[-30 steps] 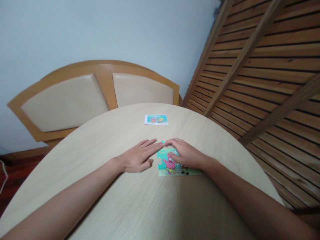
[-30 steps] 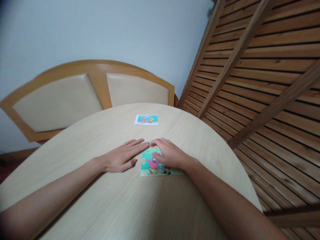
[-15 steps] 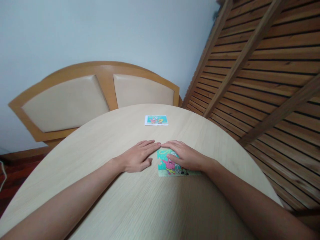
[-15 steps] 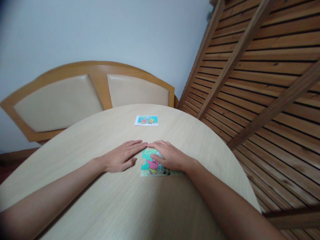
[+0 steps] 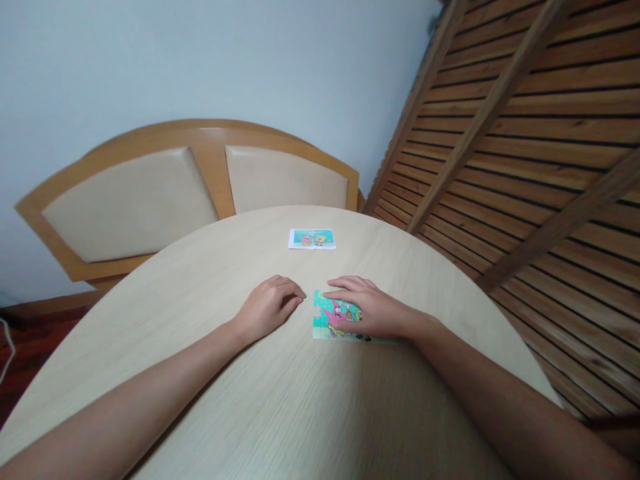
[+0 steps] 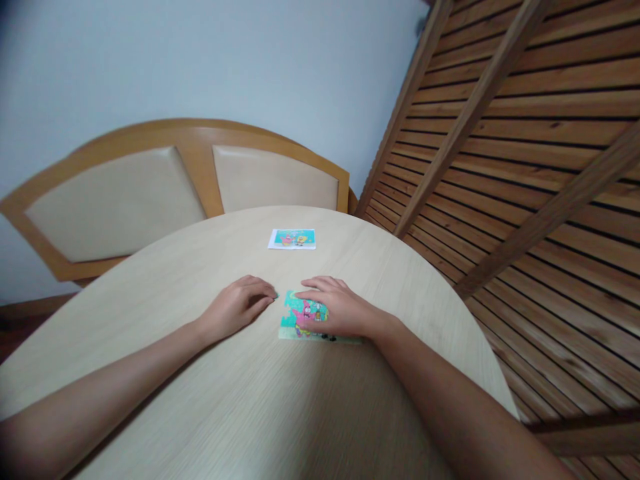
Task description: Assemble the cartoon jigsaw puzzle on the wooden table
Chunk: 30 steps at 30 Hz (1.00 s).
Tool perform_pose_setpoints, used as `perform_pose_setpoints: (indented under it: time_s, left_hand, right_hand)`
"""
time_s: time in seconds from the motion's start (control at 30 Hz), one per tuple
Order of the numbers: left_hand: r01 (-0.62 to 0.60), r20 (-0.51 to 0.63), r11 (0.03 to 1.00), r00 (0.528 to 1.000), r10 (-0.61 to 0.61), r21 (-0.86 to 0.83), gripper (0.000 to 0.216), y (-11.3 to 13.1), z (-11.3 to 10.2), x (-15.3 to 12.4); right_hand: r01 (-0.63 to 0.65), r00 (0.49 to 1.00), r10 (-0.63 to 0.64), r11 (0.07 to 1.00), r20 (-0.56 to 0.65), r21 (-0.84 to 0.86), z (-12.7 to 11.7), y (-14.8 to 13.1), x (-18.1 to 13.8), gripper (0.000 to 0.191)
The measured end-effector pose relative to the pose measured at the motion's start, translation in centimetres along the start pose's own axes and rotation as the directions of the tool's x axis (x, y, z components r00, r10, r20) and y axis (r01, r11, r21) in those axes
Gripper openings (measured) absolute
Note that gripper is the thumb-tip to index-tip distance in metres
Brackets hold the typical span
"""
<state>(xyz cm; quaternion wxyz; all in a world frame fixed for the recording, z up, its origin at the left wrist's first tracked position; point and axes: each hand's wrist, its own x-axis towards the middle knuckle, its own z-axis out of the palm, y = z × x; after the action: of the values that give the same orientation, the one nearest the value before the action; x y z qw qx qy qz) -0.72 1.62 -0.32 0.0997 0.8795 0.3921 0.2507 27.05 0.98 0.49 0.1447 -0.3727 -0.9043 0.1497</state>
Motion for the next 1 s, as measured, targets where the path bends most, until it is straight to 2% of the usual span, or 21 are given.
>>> perform_pose_setpoints:
  time_s: [0.17,0.27,0.4,0.73,1.0]
  left_hand:
    - [0.106,-0.032,0.983,0.993,-0.112,-0.152,0.015,0.2,0.7,0.2]
    - [0.095,-0.020,0.976,0.995,-0.101,-0.196,0.018,0.3,0.9,0.2]
    - [0.054,-0.004,0.985,0.998,-0.056,-0.163,0.022,0.5,0.8,0.0]
    - [0.024,-0.003,0.977,1.000,-0.025,-0.211,0.017,0.8,0.4,-0.2]
    - [0.063,-0.033,0.959,0.997,-0.075,-0.277,0.015,1.5,0.3,-0.3]
  right_hand:
    - [-0.006,1.000,0.006,1.000,0.013,0.008,0.0,-0.1,0.1,0.064]
    - [-0.020,1.000,0.020,1.000,0.009,0.003,-0.1,-0.4,0.2,0.061]
    - [-0.009,0.999,0.009,1.000,-0.043,-0.003,-0.1,-0.7,0.4,0.051]
    - [0.045,0.994,-0.046,0.999,-0.100,-0.012,0.2,-0.9,0.4,0.045]
    - [0.067,0.993,-0.071,0.997,-0.098,-0.041,0.6,-1.2,0.4,0.047]
